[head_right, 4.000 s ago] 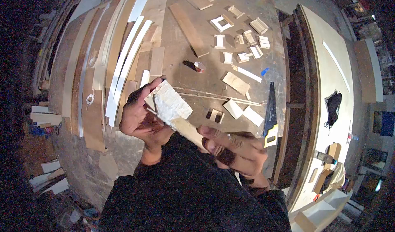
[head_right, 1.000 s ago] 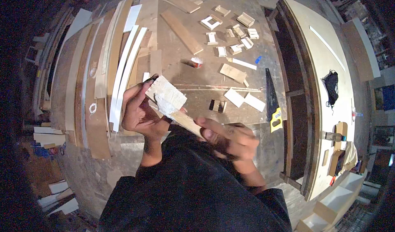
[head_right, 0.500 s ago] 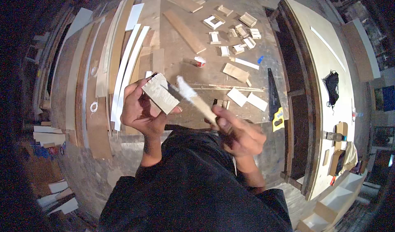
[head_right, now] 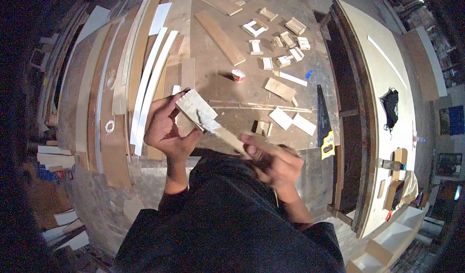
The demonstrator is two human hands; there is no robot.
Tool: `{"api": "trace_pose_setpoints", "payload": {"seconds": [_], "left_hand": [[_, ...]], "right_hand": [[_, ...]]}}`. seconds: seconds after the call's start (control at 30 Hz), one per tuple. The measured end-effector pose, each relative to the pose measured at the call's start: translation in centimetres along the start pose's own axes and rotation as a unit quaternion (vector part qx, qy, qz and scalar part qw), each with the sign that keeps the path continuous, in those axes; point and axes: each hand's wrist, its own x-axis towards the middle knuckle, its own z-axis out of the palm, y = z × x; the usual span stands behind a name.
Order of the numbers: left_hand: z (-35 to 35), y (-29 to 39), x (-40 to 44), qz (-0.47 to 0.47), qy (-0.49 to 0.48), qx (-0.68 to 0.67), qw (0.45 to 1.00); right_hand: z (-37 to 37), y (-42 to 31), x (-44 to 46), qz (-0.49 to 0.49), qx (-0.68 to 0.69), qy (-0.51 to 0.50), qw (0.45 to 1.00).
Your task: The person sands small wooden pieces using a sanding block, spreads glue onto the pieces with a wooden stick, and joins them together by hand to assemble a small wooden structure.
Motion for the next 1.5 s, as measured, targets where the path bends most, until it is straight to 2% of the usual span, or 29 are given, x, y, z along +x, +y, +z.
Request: {"api": "trace_pose_setpoints", "payload": {"seconds": [0.03, 0.13, 0.2, 0.27, 0.33, 0.4, 0.57, 0.67, 0.7, 0.73, 0.8, 0.83, 0.87, 0.93, 1.0, 1.07, 1.1, 1.2, 1.23, 1.27, 1.33, 1.37, 1.4, 1.5], "left_hand": [[0.0, -0.4, 0.1, 0.001, 0.001, 0.001, 1.0], [-0.2, -1.4, 0.1, 0.005, -0.015, 0.014, 1.0], [0.0, -1.8, 0.5, 0.0, -0.007, -0.005, 1.0], [-0.1, -2.1, 0.9, -0.017, -0.005, -0.035, 0.999], [-0.2, -2.2, 1.0, -0.037, -0.002, -0.065, 0.997], [-0.2, -2.3, 1.2, -0.068, -0.026, -0.06, 0.996], [-0.3, -3.4, 1.7, -0.07, -0.035, -0.087, 0.993], [-0.2, -3.7, 2.1, -0.071, -0.051, -0.085, 0.993], [-0.1, -3.9, 2.3, -0.07, -0.055, -0.09, 0.992], [0.0, -4.2, 2.4, -0.071, -0.056, -0.091, 0.992], [0.1, -5.3, 2.8, -0.057, -0.028, -0.121, 0.991], [0.2, -5.5, 3.1, -0.056, -0.027, -0.121, 0.991], [0.2, -5.6, 3.3, -0.068, -0.025, -0.121, 0.99], [-0.1, -6.0, 3.6, -0.081, -0.019, -0.118, 0.99], [-0.2, -6.4, 3.8, -0.075, -0.017, -0.116, 0.99], [0.2, -7.2, 4.1, -0.065, -0.017, -0.134, 0.989], [0.6, -7.6, 4.2, -0.053, -0.014, -0.15, 0.987], [0.6, -8.3, 4.4, -0.077, -0.033, -0.147, 0.986], [0.6, -8.4, 4.7, -0.068, -0.042, -0.159, 0.984], [0.7, -8.4, 4.7, -0.068, -0.041, -0.158, 0.984], [0.9, -8.4, 4.8, -0.088, -0.053, -0.128, 0.986], [0.8, -8.7, 4.7, -0.093, -0.053, -0.13, 0.986], [0.9, -8.9, 4.8, -0.093, -0.052, -0.129, 0.986], [0.8, -9.4, 4.8, -0.1, -0.038, -0.154, 0.982]], "right_hand": [[0.2, 0.5, -0.2, 0.049, -0.022, 0.014, 0.998], [1.9, 1.5, 1.0, 0.041, 0.008, 0.003, 0.999], [1.1, 0.4, 2.4, 0.008, -0.005, -0.011, 1.0], [0.7, 0.3, 3.8, -0.1, 0.019, -0.079, 0.992], [2.2, 1.0, 2.9, 0.061, 0.113, -0.069, 0.989], [2.7, 1.3, 3.5, 0.017, 0.052, -0.021, 0.998], [2.9, 1.6, 3.7, 0.001, 0.059, -0.087, 0.994], [4.2, 1.7, 5.0, 0.029, -0.006, 0.026, 0.999], [4.7, 2.6, 5.3, -0.017, 0.043, 0.038, 0.998], [4.4, 2.7, 5.3, -0.017, 0.042, 0.038, 0.998], [3.8, 2.1, 5.5, -0.02, 0.003, -0.091, 0.996], [4.3, 1.9, 5.4, 0.023, 0.037, -0.07, 0.997], [4.6, 1.6, 5.4, 0.021, 0.037, -0.071, 0.997], [5.2, 1.2, 5.4, 0.155, 0.187, 0.062, 0.968], [5.3, 2.1, 5.0, 0.14, 0.146, 0.062, 0.977], [4.8, 2.2, 5.1, 0.06, -0.016, -0.035, 0.997], [4.2, 1.6, 5.3, 0.054, -0.029, -0.071, 0.996], [4.0, 2.0, 5.6, 0.007, 0.0, -0.047, 0.999], [4.5, 2.7, 5.1, 0.03, 0.035, 0.004, 0.999], [5.0, 3.1, 4.9, 0.029, 0.036, 0.003, 0.999], [5.9, 3.3, 5.7, 0.088, 0.038, -0.002, 0.995], [5.4, 2.8, 6.2, 0.056, -0.024, -0.04, 0.997], [5.4, 3.2, 5.9, 0.055, -0.024, -0.041, 0.997], [5.7, 5.5, 4.6, 0.102, 0.063, -0.046, 0.992]]}}
